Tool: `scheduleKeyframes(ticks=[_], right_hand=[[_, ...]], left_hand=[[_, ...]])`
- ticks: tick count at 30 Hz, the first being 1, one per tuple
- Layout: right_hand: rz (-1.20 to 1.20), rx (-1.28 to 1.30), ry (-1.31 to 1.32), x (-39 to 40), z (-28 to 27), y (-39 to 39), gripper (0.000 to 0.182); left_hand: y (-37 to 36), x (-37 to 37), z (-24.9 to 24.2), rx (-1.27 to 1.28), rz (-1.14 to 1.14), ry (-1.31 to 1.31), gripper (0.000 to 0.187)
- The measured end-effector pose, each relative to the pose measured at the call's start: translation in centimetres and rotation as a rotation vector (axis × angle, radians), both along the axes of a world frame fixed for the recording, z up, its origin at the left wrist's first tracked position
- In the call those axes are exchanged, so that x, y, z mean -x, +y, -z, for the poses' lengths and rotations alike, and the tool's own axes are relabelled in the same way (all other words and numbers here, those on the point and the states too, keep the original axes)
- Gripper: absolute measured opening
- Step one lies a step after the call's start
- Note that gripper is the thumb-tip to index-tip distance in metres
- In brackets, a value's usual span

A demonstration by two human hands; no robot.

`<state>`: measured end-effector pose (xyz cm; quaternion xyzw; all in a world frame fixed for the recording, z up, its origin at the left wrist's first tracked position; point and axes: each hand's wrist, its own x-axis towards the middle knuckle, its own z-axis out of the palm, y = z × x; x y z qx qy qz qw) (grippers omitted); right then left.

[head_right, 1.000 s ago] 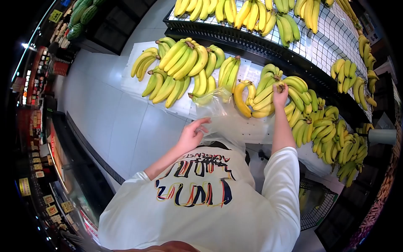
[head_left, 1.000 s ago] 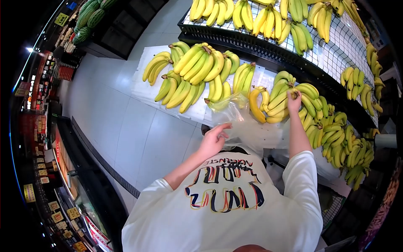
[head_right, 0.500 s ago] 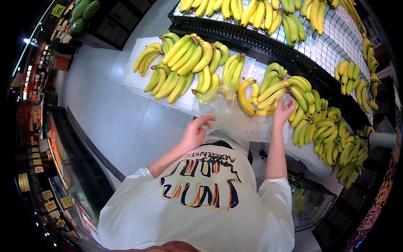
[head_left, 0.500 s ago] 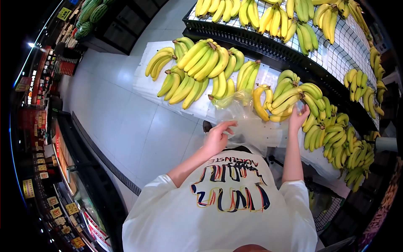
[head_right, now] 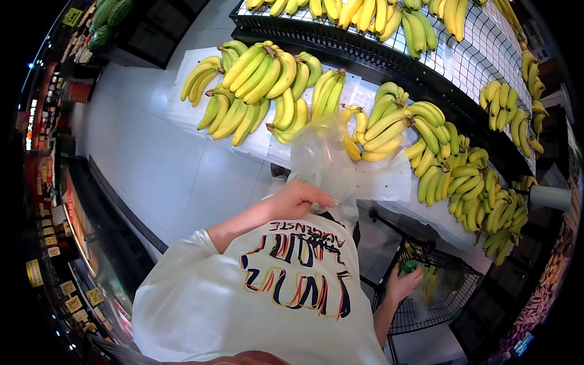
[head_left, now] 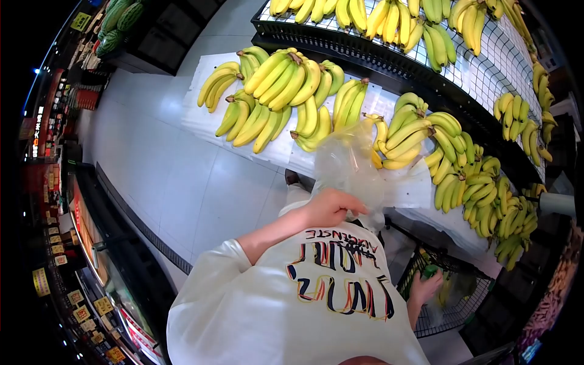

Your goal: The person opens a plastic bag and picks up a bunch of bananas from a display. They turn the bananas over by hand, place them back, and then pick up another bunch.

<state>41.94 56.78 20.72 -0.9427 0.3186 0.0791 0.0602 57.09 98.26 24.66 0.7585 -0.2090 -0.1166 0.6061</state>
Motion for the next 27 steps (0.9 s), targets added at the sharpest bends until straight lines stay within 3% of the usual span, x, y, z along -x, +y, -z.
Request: scheduleKeyframes(ticks=[3, 4, 7, 8, 9, 14, 20, 27], right_hand=[[0.01, -0.261, -0.254, 2.4, 0.8, 0.2, 0.072], [0.088, -0.223, -0.257, 3.1, 2.2, -0.5, 0.068], [0.389, -0.191, 0.089, 3.6, 3.3, -1.5, 0.059], [0.291, -0.094, 0.093, 3.9, 4.1, -1.9, 0.044], [0.286, -0.122, 0.064, 4.0, 4.7, -2.4, 0.042], [0.288, -0.129, -0.008, 3.3, 4.9, -1.4, 0.03], [0.355, -0.017, -0.006, 2.6, 4.1, 1.6, 0.026], [0.415, -0.009, 0.022, 1.0, 2.7, 7.9, 0.03]], left_hand=[[-0.5, -0.9, -1.6, 0.094, 0.025, 0.153, 0.054], [-0.6, -1.2, -1.9, 0.132, 0.029, 0.199, 0.054], [-0.2, -1.5, -2.7, 0.156, -0.131, 0.3, 0.053], [0.0, -1.6, -3.8, 0.162, -0.193, 0.34, 0.052], [0.4, -1.5, -4.3, 0.198, -0.256, 0.345, 0.049], [5.2, -0.6, -5.4, 0.26, -0.53, 0.258, 0.035], [14.2, -0.5, -7.8, 0.146, -0.779, -0.113, 0.029], [22.4, 0.1, -9.9, 0.188, -0.829, -0.247, 0.026]])
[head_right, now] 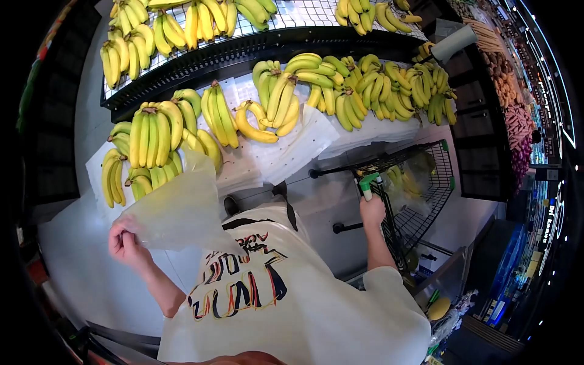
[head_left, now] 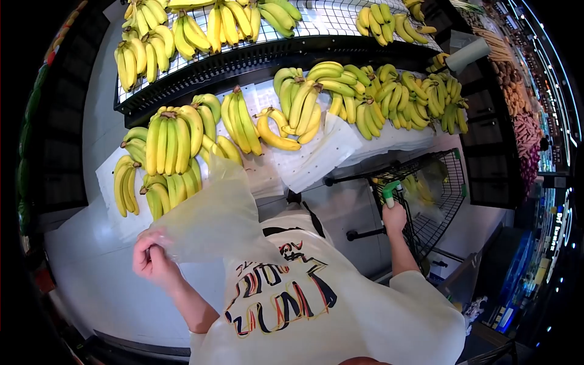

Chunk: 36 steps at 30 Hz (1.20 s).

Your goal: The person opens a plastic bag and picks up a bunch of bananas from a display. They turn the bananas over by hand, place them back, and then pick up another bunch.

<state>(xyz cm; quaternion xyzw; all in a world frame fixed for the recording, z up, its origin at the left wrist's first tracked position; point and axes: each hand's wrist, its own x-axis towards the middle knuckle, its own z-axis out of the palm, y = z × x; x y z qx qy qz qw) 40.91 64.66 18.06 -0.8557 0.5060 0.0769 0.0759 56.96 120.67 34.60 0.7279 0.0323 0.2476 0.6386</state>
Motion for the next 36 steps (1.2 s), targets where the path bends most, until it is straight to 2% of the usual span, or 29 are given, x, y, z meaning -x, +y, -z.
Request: scheduleKeyframes(ticks=[5, 10, 12, 16, 19, 21, 22, 23, 24, 25, 26, 28, 30, 33, 36], right_hand=[[-0.004, 0.097, 0.021, -0.7, 0.0, 4.1, 0.03], [-0.083, 0.17, -0.015, -1.5, 0.4, 7.8, 0.031], [-0.103, 0.178, -0.089, -1.6, 0.8, 8.7, 0.035], [-0.124, 0.111, -0.26, -2.3, -0.3, 11.7, 0.041], [-0.536, 0.471, -0.436, -2.8, -0.3, 12.7, 0.044], [-0.62, 0.446, -0.527, -4.8, -1.4, 15.4, 0.041], [-0.66, 0.427, -0.567, -5.7, -1.9, 17.7, 0.039], [-0.612, 0.221, -0.585, -6.9, -1.4, 19.8, 0.025], [-0.614, 0.073, -0.629, -7.4, 1.7, 20.2, 0.015], [-0.354, -0.421, -0.536, -8.5, 3.7, 21.3, 0.014], [-0.381, -0.512, -0.51, -11.5, 4.2, 27.2, 0.022], [-0.624, -0.501, -0.323, -14.0, 4.2, 31.8, 0.041], [-0.856, -0.364, -0.378, -15.5, 6.7, 34.8, 0.063], [-0.983, -0.317, -0.377, -18.2, 5.4, 38.8, 0.07], [-1.077, -0.153, -0.463, -20.3, 6.6, 41.0, 0.073]], left_hand=[[4.8, 0.5, -0.7, 0.023, -0.027, -0.018, 0.039], [10.7, 0.4, -1.5, 0.024, -0.18, -0.056, 0.055], [11.9, -0.5, -2.5, 0.075, -0.2, -0.12, 0.057], [15.6, -0.7, -2.4, -0.014, -0.26, -0.003, 0.065], [16.9, -1.1, -2.6, -0.017, -0.303, -0.078, 0.07], [16.6, -1.2, -2.8, -0.058, -0.373, -0.197, 0.074], [16.3, -1.2, -2.8, -0.074, -0.394, -0.202, 0.074], [15.9, -1.2, -2.7, -0.089, -0.417, -0.212, 0.074], [15.8, -1.4, -2.5, -0.107, -0.434, -0.224, 0.074], [15.9, -2.0, -1.8, -0.175, -0.4, -0.205, 0.076], [16.1, -2.5, -0.6, -0.245, -0.367, -0.193, 0.079], [16.5, -2.8, 0.7, -0.326, -0.306, -0.137, 0.083], [17.3, -2.7, 1.2, -0.361, -0.258, -0.07, 0.085], [17.4, -2.2, 1.6, -0.274, -0.253, -0.025, 0.086], [18.0, -1.4, 3.2, -0.247, -0.266, 0.014, 0.087]])
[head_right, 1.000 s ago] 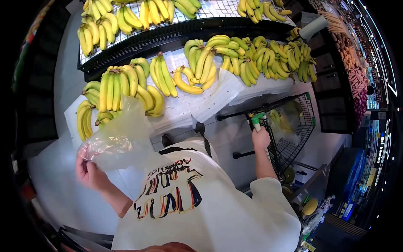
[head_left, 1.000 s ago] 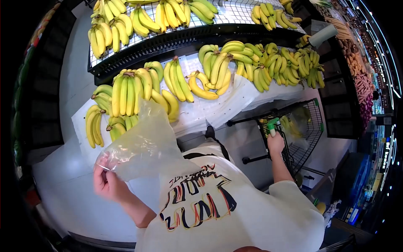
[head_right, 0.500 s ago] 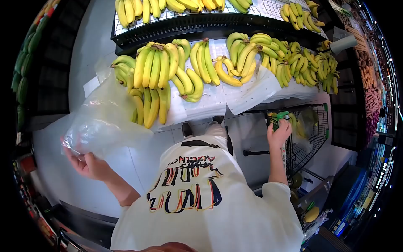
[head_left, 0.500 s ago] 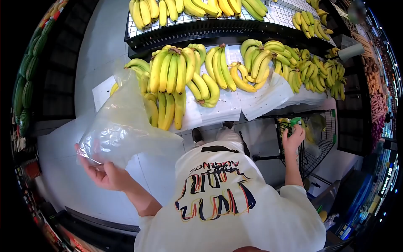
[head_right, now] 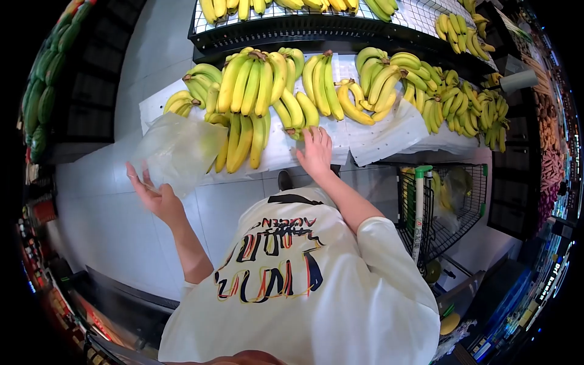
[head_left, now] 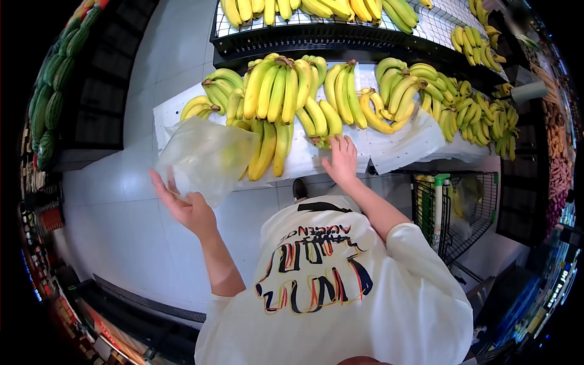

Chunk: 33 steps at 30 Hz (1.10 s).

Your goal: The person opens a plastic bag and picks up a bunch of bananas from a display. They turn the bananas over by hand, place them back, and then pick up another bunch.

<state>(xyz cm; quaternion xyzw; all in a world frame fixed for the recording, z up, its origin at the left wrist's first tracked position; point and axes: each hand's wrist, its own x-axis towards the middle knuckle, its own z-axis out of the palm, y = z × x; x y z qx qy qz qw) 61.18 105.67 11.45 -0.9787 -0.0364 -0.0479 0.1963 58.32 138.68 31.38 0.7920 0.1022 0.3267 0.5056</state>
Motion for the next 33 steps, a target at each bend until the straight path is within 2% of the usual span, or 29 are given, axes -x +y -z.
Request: scheduleKeyframes(ticks=[1, 5, 13, 16, 17, 20, 26, 29, 33], right_hand=[[-0.008, 0.06, 0.087, -0.7, 0.5, 0.6, 0.079], [0.002, 0.181, 0.08, -2.7, 3.7, 1.6, 0.083], [0.09, 0.167, 0.05, -5.4, 5.4, 2.0, 0.071], [0.124, 0.036, 0.016, -5.6, 5.9, 2.3, 0.066], [0.155, -0.03, 0.024, -5.5, 5.9, 2.3, 0.055], [0.205, -0.168, -0.014, -6.0, 7.1, 1.3, 0.05], [0.103, -0.304, -0.035, -7.5, 9.5, -2.2, 0.047], [0.349, -0.997, 0.239, -6.0, 7.6, -2.4, 0.044], [0.479, -1.319, 0.324, -1.8, 3.4, -3.9, 0.041]], left_hand=[[0.0, 0.3, 0.2, 0.01, 0.003, 0.005, 0.086], [0.2, 1.7, 1.2, 0.038, 0.047, 0.047, 0.082], [0.8, 5.2, 5.8, 0.204, 0.041, 0.123, 0.072], [0.5, 6.0, 6.4, 0.252, 0.009, 0.135, 0.07], [0.5, 6.1, 6.4, 0.285, -0.003, 0.143, 0.07], [0.1, 6.3, 6.6, 0.366, -0.022, 0.154, 0.068], [-0.7, 5.9, 7.2, 0.426, -0.006, 0.154, 0.068], [-1.0, 5.8, 7.1, 0.4, 0.028, 0.168, 0.069], [-1.3, 5.7, 6.7, 0.347, 0.102, 0.156, 0.069]])
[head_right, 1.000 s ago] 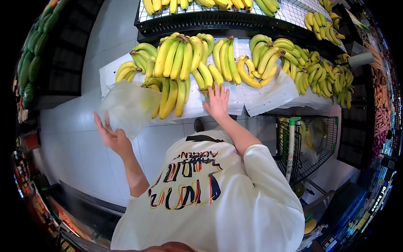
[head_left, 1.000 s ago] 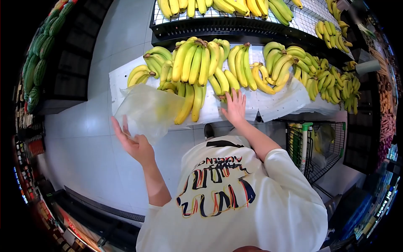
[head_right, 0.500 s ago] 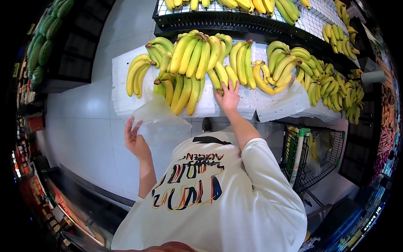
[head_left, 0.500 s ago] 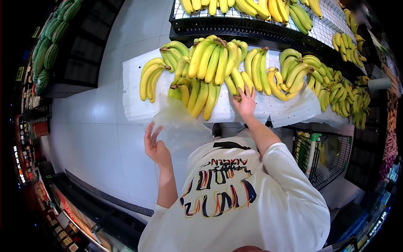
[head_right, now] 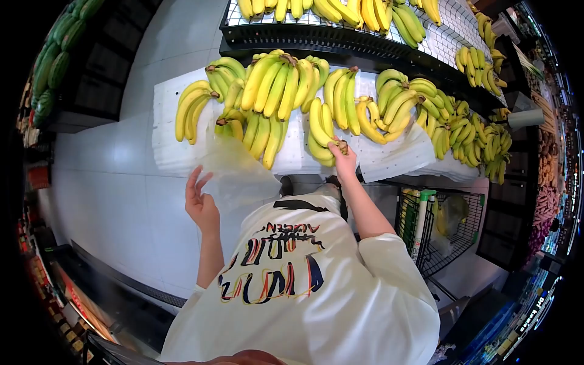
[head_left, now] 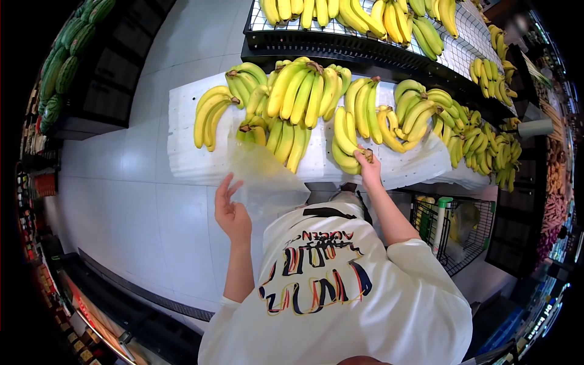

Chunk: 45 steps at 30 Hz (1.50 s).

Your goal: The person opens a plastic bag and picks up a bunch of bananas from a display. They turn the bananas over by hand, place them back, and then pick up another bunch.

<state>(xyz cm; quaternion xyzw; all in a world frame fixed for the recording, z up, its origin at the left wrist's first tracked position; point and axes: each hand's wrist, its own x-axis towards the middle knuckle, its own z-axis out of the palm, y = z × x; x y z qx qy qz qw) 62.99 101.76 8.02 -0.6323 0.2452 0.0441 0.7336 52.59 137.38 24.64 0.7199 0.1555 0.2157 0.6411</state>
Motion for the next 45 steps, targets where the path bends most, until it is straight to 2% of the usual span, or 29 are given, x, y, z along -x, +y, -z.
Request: scheduleKeyframes(ticks=[2, 5, 8, 11, 13, 14, 16, 19, 20, 23, 26, 29, 32, 36, 39, 41, 45], right_hand=[[0.073, -0.218, 0.097, 2.2, -3.5, -0.5, 0.042], [0.12, -0.446, 0.077, 5.3, -3.8, -3.0, 0.043], [0.184, -0.453, 0.092, 7.9, -6.1, -4.0, 0.041], [0.208, -0.443, 0.031, 10.0, -7.8, -5.2, 0.038], [0.211, -0.423, -0.021, 10.8, -9.1, -6.3, 0.036], [0.328, -0.399, -0.039, 11.1, -9.4, -6.3, 0.035], [0.357, -0.45, -0.138, 12.2, -10.7, -7.2, 0.037], [0.455, -0.489, -0.223, 13.8, -11.8, -8.3, 0.036], [0.482, -0.501, -0.223, 14.3, -11.7, -8.9, 0.036], [0.55, -0.531, -0.234, 15.6, -12.0, -10.0, 0.036], [0.605, -0.506, -0.226, 16.1, -12.9, -11.4, 0.036], [0.629, -0.457, -0.233, 17.0, -12.7, -13.1, 0.037], [0.627, -0.435, -0.247, 17.0, -12.6, -15.4, 0.038], [0.59, -0.443, -0.23, 17.1, -13.0, -18.6, 0.038], [0.603, -0.467, -0.203, 16.7, -13.5, -20.9, 0.04], [0.57, -0.505, -0.205, 16.4, -13.6, -22.3, 0.04], [0.456, -0.465, -0.22, 15.7, -13.8, -25.0, 0.044]], left_hand=[[-0.2, -0.1, -0.4, -0.035, 0.049, 0.004, 0.068], [-0.7, -0.4, -0.3, -0.078, 0.155, 0.018, 0.067], [-2.3, -1.1, -0.2, -0.066, 0.292, 0.035, 0.064], [-4.1, -2.1, -1.2, -0.18, 0.467, 0.082, 0.059], [-5.9, -3.0, -1.1, -0.179, 0.561, -0.011, 0.057], [-6.8, -3.3, -1.3, -0.18, 0.622, -0.037, 0.057], [-9.0, -4.3, -1.3, -0.161, 0.718, -0.169, 0.057], [-11.3, -6.1, -2.7, -0.384, 0.805, -0.327, 0.059], [-12.3, -6.7, -2.5, -0.423, 0.763, -0.375, 0.062], [-14.6, -8.9, -4.5, -0.307, 0.73, -0.244, 0.068], [-16.9, -10.5, -5.4, -0.218, 0.679, -0.228, 0.074], [-19.1, -12.6, -6.0, -0.101, 0.561, -0.321, 0.08], [-21.7, -14.6, -7.5, 0.024, 0.476, -0.287, 0.082], [-25.8, -17.3, -4.3, -0.159, 0.393, -0.053, 0.082], [-28.1, -20.1, 3.5, -0.123, 0.369, 0.041, 0.083], [-30.5, -20.6, 6.2, -0.183, 0.356, 0.128, 0.083], [-35.4, -21.1, 7.1, -0.207, 0.391, 0.141, 0.085]])
